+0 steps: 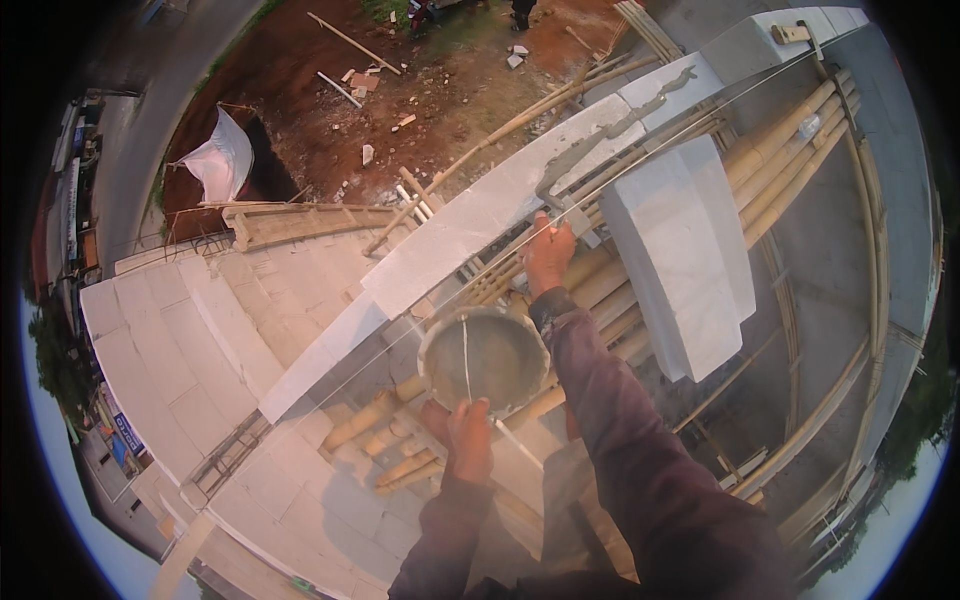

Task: The person applies mortar to a wall using a trowel, then places white rectangular tiles onto the mortar. The person repeatedly scoops mortar, spreads it, positions tiles, and taps them into place with the trowel handle.

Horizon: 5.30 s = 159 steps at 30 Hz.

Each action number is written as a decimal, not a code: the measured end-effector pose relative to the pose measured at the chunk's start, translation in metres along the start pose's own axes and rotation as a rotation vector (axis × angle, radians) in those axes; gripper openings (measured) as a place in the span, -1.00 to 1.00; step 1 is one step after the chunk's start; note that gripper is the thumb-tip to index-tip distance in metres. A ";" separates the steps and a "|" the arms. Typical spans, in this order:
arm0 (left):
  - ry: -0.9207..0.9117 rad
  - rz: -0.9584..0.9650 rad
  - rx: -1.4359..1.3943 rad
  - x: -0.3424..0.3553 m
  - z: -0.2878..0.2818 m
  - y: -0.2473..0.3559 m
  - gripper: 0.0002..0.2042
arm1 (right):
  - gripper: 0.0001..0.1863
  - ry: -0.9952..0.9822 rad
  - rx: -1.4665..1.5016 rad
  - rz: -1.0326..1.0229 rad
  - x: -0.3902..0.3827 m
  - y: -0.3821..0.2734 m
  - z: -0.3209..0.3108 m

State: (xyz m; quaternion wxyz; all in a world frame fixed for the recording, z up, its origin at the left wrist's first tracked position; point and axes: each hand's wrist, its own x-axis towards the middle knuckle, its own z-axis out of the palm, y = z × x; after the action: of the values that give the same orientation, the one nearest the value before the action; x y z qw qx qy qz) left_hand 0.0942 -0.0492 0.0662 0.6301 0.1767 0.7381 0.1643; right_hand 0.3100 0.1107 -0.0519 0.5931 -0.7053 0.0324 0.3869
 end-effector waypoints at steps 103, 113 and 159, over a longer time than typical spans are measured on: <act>-0.084 0.044 0.147 -0.040 0.165 0.057 -0.71 | -0.65 -0.667 -1.192 0.046 -0.030 -0.142 -0.250; -0.159 0.100 0.248 -0.048 0.199 0.082 -0.68 | -0.72 -0.539 -1.427 0.050 -0.029 -0.087 -0.180; 0.061 0.046 0.580 0.024 0.111 0.007 -0.56 | -0.60 -0.584 -0.992 0.017 0.370 -0.522 -0.320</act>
State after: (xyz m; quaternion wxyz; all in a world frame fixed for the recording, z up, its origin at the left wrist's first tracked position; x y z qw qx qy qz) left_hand 0.2006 -0.0299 0.0316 0.5271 0.3610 0.7686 -0.0341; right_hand 0.9943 0.1414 0.1550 0.1726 -0.7628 -0.3123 0.5393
